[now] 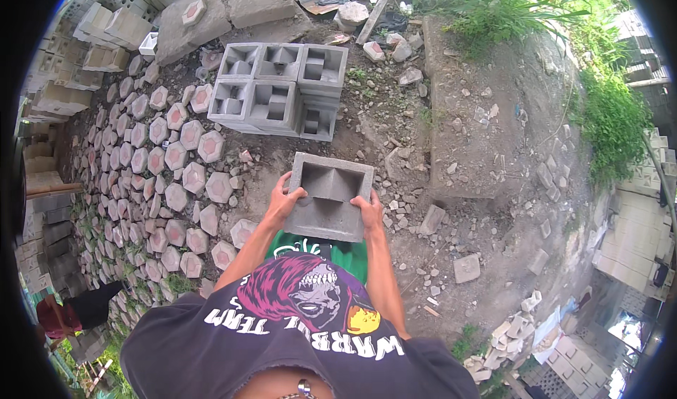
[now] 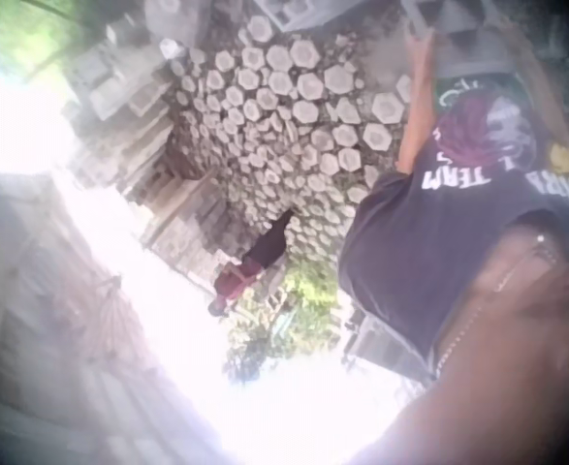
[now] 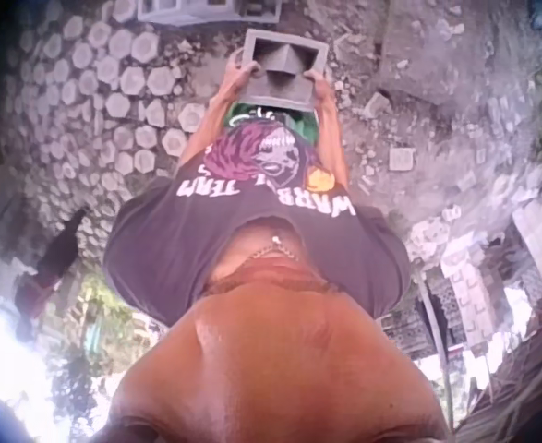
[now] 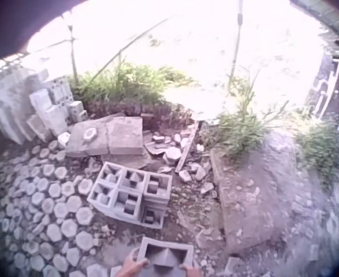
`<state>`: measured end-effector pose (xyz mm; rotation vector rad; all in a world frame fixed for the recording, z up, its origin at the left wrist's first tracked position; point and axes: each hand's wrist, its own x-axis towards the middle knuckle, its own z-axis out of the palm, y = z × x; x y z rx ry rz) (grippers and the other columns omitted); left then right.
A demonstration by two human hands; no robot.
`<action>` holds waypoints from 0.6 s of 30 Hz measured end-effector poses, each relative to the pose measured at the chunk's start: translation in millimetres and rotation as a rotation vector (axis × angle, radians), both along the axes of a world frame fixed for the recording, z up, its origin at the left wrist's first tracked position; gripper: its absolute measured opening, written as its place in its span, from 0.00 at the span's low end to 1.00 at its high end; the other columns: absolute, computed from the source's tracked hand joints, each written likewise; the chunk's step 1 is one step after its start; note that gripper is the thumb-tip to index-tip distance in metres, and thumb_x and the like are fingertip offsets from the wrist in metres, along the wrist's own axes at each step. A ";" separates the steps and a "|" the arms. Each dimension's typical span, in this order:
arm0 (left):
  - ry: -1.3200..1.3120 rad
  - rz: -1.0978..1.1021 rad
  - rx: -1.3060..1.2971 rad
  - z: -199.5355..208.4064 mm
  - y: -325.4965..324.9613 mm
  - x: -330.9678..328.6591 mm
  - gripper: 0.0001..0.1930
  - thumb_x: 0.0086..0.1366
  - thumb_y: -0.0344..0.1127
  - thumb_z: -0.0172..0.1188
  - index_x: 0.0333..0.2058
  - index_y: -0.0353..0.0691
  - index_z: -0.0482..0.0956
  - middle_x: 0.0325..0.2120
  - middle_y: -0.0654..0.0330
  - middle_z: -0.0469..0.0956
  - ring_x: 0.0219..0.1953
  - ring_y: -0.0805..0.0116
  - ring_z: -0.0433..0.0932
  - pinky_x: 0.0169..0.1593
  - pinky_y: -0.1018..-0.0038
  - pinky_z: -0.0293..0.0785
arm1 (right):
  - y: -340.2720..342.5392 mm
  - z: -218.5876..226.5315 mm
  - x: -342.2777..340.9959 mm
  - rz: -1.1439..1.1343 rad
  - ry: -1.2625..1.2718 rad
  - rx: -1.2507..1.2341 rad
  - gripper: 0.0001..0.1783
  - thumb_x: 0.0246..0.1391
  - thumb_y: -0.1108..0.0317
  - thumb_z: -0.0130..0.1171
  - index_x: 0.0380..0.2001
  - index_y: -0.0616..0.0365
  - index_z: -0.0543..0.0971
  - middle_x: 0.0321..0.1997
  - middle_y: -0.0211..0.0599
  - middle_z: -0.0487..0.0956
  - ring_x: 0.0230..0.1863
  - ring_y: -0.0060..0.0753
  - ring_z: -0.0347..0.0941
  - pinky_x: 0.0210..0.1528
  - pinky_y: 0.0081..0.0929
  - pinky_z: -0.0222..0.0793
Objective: The person stacks decorative concrete cinder blocks one at a time to build a small wall structure on the ground.
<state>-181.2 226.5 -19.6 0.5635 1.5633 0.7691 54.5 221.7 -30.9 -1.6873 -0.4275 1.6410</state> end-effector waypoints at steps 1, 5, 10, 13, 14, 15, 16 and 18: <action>0.007 0.000 -0.012 5.5 14.8 4.0 0.43 0.44 0.35 0.66 0.63 0.42 0.61 0.42 0.48 0.78 0.40 0.63 0.78 0.45 0.68 0.74 | 14.0 -9.1 3.8 0.023 0.025 0.012 0.37 0.38 0.72 0.60 0.58 0.62 0.68 0.45 0.42 0.77 0.41 0.34 0.75 0.44 0.31 0.72; 0.063 0.019 -0.042 -3.7 60.3 5.0 0.42 0.45 0.35 0.66 0.63 0.42 0.62 0.43 0.48 0.78 0.41 0.63 0.78 0.46 0.68 0.74 | 62.8 -25.0 7.2 0.083 0.040 0.032 0.38 0.37 0.72 0.60 0.58 0.61 0.68 0.45 0.42 0.77 0.42 0.35 0.75 0.44 0.32 0.72; 0.010 0.097 -0.079 -32.0 88.4 13.4 0.41 0.46 0.35 0.69 0.61 0.41 0.63 0.44 0.50 0.78 0.43 0.65 0.77 0.46 0.69 0.73 | 100.5 -51.0 18.8 0.065 0.054 -0.011 0.40 0.36 0.72 0.60 0.59 0.59 0.66 0.46 0.42 0.77 0.43 0.35 0.74 0.46 0.32 0.72; -0.054 0.092 -0.107 -63.4 101.5 18.7 0.41 0.46 0.35 0.69 0.61 0.40 0.64 0.44 0.52 0.79 0.43 0.66 0.78 0.47 0.70 0.73 | 116.3 -71.0 24.8 0.066 0.045 -0.052 0.41 0.36 0.72 0.60 0.60 0.59 0.65 0.47 0.42 0.76 0.45 0.36 0.74 0.47 0.32 0.71; -0.039 0.089 -0.114 -76.5 105.1 18.8 0.41 0.47 0.35 0.69 0.61 0.40 0.64 0.43 0.52 0.80 0.42 0.67 0.78 0.47 0.71 0.73 | 120.3 -80.4 24.7 0.074 0.039 -0.061 0.42 0.36 0.72 0.60 0.61 0.59 0.64 0.47 0.42 0.76 0.45 0.36 0.73 0.48 0.32 0.71; -0.042 0.088 -0.119 -87.5 110.4 19.0 0.41 0.47 0.35 0.69 0.61 0.40 0.64 0.43 0.52 0.80 0.42 0.67 0.78 0.47 0.71 0.73 | 125.9 -87.9 22.9 0.074 0.035 -0.067 0.42 0.36 0.72 0.60 0.61 0.59 0.64 0.47 0.42 0.76 0.45 0.36 0.73 0.48 0.32 0.71; -0.039 0.087 -0.132 -98.9 114.7 18.6 0.41 0.47 0.34 0.69 0.61 0.40 0.64 0.42 0.53 0.80 0.42 0.68 0.78 0.47 0.71 0.72 | 130.6 -95.9 21.0 0.069 0.026 -0.076 0.42 0.36 0.72 0.60 0.61 0.58 0.64 0.48 0.43 0.76 0.46 0.36 0.73 0.49 0.33 0.71; -0.038 0.082 -0.148 -129.9 124.6 15.2 0.40 0.47 0.34 0.68 0.62 0.40 0.63 0.41 0.53 0.80 0.41 0.68 0.78 0.47 0.71 0.72 | 141.2 -125.5 16.6 0.060 0.014 -0.089 0.42 0.36 0.72 0.60 0.62 0.58 0.64 0.49 0.43 0.75 0.47 0.36 0.73 0.49 0.33 0.70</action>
